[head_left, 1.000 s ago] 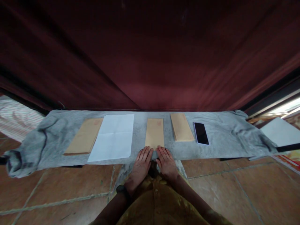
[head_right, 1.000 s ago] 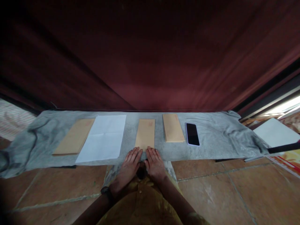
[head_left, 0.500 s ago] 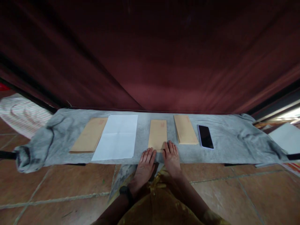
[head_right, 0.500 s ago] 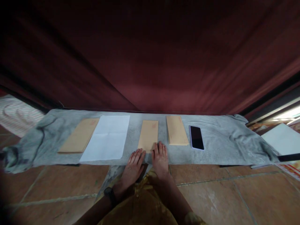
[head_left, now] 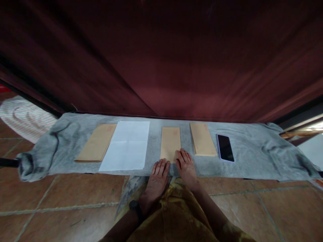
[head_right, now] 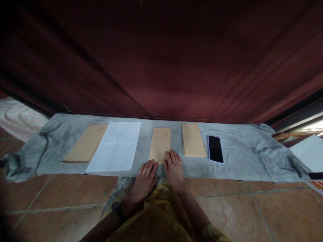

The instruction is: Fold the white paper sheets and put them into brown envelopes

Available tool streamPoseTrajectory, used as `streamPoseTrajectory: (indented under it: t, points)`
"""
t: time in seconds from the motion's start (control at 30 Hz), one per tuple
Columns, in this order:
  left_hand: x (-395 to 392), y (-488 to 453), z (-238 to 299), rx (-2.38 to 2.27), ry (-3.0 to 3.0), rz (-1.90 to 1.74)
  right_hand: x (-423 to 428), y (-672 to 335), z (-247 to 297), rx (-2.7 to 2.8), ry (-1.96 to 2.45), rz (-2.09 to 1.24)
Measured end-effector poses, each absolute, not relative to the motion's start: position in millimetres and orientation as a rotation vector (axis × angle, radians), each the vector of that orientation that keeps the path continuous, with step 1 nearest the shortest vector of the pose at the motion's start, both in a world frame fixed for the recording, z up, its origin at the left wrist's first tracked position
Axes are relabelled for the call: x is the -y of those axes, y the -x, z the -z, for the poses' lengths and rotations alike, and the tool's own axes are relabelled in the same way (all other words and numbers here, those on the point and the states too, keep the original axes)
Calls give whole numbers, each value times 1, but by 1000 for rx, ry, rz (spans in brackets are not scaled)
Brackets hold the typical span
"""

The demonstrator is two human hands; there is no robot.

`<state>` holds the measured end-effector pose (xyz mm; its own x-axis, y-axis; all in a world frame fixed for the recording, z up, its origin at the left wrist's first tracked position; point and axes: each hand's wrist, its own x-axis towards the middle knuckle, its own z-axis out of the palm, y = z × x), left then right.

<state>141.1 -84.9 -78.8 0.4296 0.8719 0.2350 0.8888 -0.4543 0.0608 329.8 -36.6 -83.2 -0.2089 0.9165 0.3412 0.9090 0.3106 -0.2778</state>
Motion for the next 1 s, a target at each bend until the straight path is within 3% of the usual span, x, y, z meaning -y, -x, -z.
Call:
streamPoseTrajectory:
  t: [0.23,1.0]
  points:
    - [86,-143,81,1612,2594,322,73,-300,74,2359,1378,-104]
    - [67,-157,53,1621,2730,493,84,-330,94,2434,1378,-52]
